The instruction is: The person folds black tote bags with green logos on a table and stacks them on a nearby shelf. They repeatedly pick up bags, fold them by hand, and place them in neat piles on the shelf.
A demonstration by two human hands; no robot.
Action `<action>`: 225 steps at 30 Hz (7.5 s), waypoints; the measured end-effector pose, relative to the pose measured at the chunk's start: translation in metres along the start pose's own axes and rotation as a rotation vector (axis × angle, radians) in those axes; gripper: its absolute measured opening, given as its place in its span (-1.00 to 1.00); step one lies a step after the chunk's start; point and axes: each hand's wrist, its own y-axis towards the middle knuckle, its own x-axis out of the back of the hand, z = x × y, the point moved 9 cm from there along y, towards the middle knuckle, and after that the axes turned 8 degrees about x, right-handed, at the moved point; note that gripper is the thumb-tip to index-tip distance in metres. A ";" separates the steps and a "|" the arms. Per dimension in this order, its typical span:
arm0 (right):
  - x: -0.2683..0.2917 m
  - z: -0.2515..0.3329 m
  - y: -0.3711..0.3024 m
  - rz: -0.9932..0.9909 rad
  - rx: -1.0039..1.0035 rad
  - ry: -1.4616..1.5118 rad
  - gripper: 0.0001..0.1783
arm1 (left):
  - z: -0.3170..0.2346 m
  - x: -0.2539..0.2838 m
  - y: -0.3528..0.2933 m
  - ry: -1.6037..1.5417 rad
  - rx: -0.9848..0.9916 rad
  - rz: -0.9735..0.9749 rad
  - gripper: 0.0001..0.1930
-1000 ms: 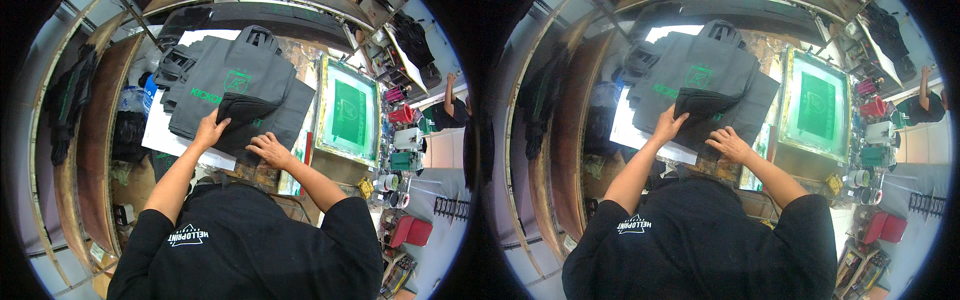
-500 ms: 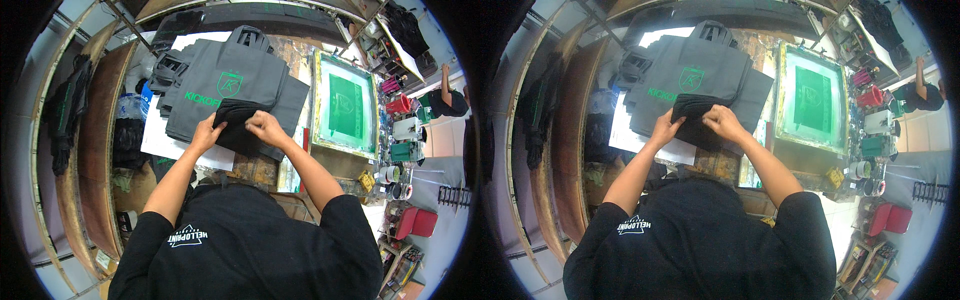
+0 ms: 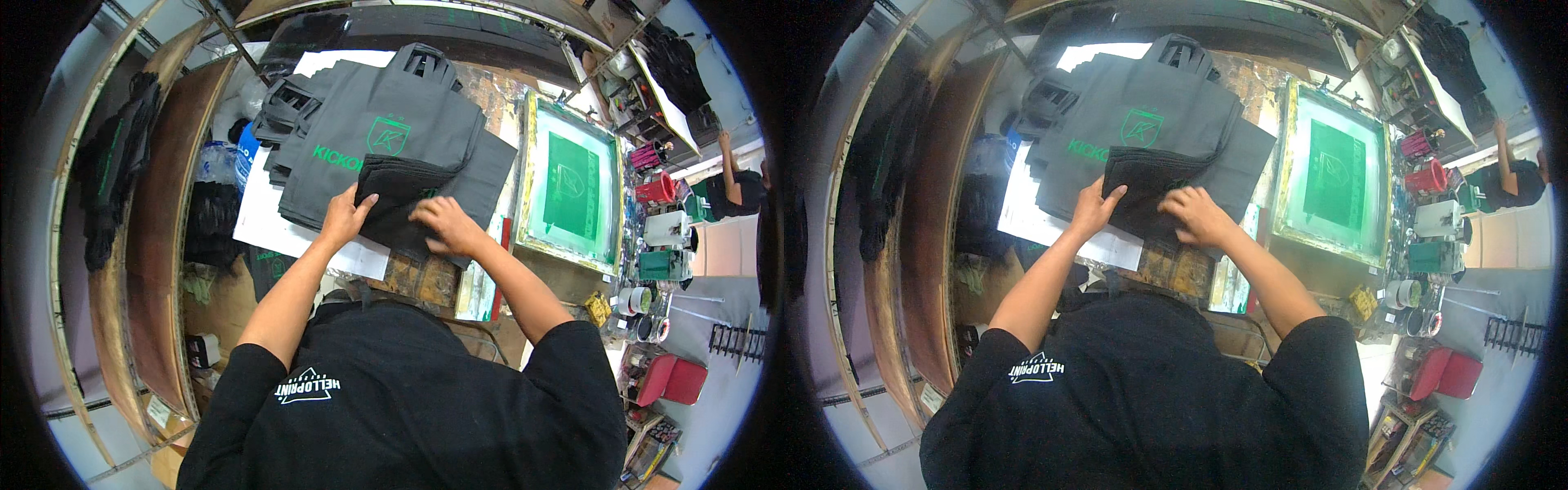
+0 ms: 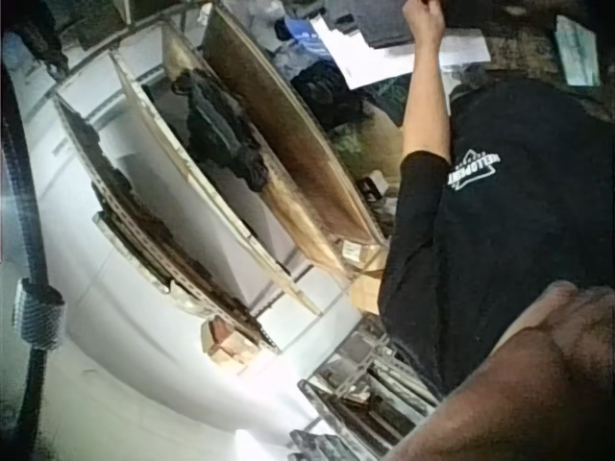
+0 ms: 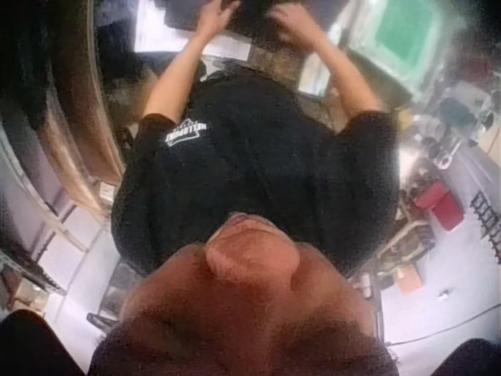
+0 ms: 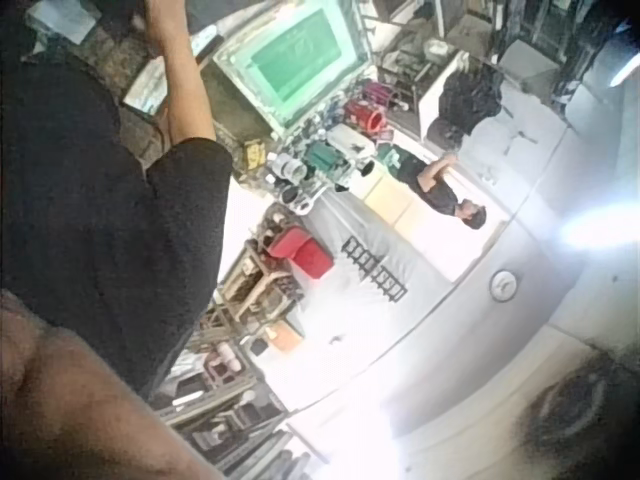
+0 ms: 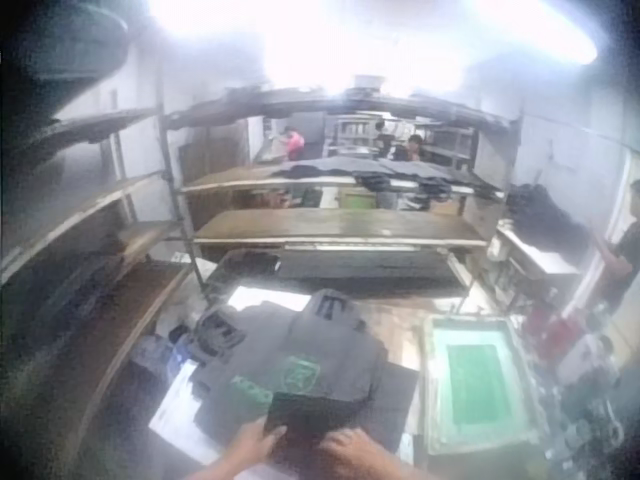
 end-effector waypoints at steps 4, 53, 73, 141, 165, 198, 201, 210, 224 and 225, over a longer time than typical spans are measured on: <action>-0.024 0.006 -0.021 0.108 -0.003 -0.120 -0.40 | 0.001 -0.001 -0.001 -0.022 0.004 0.004 -0.60; -0.076 -0.026 -0.052 -0.780 -1.078 0.940 -0.54 | -0.015 0.002 -0.006 0.005 -0.071 -0.076 -0.62; -0.056 -0.045 -0.018 -0.663 -0.845 1.886 -0.10 | -0.048 -0.020 -0.036 0.432 -0.509 -0.060 -0.86; -0.033 -0.093 -0.088 -0.316 -1.563 0.693 -0.57 | 0.540 0.140 -0.549 -0.318 1.215 -0.395 -0.54; -0.111 -0.106 -0.096 -0.408 -1.796 0.668 -0.76 | 0.548 0.159 -0.490 -0.374 1.165 -0.245 -0.56; -0.151 -0.061 -0.062 -0.663 -1.568 0.828 -0.76 | 0.558 0.152 -0.443 -0.297 1.092 -0.209 -0.55; -0.157 -0.059 -0.057 -0.656 -1.587 0.758 -0.74 | 0.558 0.141 -0.451 -0.264 1.141 -0.163 -0.52; -0.156 -0.093 -0.085 -0.595 -1.558 0.928 -0.80 | 0.574 0.150 -0.500 -0.545 1.163 -0.721 -0.53; -0.160 -0.070 -0.077 -0.536 -1.553 1.006 -0.60 | 0.644 0.109 -0.553 -1.405 1.373 -0.984 -0.45; -0.165 -0.068 -0.071 -0.503 -1.540 0.964 -0.61 | 0.658 0.113 -0.560 -1.266 1.341 -1.024 -0.47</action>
